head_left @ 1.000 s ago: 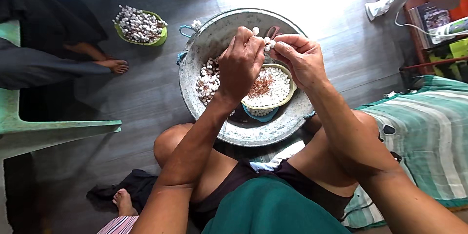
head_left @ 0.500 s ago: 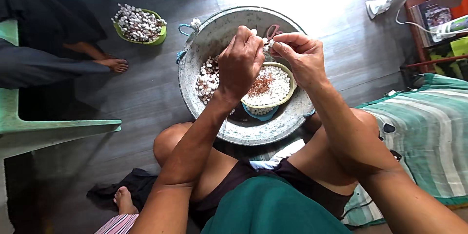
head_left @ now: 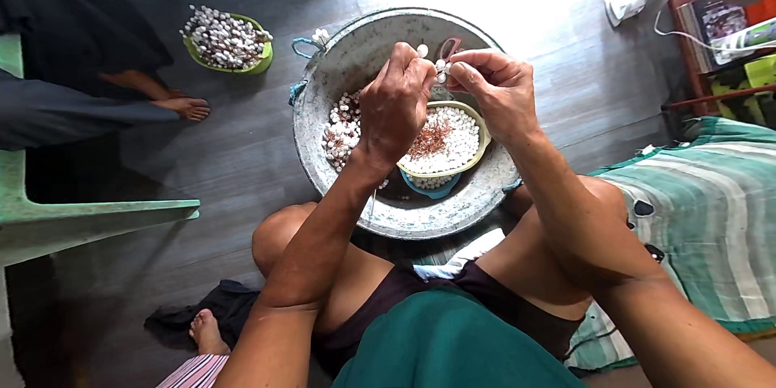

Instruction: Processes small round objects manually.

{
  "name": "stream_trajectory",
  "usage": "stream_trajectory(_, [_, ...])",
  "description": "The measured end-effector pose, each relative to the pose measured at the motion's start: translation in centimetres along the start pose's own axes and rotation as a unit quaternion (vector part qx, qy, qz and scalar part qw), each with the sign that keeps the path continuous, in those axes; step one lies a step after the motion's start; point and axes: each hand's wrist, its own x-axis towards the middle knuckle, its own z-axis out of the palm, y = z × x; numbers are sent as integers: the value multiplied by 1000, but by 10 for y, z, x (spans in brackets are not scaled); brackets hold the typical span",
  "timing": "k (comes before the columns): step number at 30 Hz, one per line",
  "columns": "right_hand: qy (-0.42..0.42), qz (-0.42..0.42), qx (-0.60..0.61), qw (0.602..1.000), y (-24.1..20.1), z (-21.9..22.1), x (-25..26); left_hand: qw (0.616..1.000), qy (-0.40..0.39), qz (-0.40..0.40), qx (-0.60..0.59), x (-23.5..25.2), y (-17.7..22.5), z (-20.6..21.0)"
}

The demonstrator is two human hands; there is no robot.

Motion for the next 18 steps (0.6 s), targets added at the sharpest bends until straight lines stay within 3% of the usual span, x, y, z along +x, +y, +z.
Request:
stream_trajectory(13, [-36,3,-27,999,-2,-4,-1,1000,-4,7,-3,1,0,1])
stream_trajectory(18, [-24,49,20,998,-2,-2,-1,1000,3,1,-3,1,0,0])
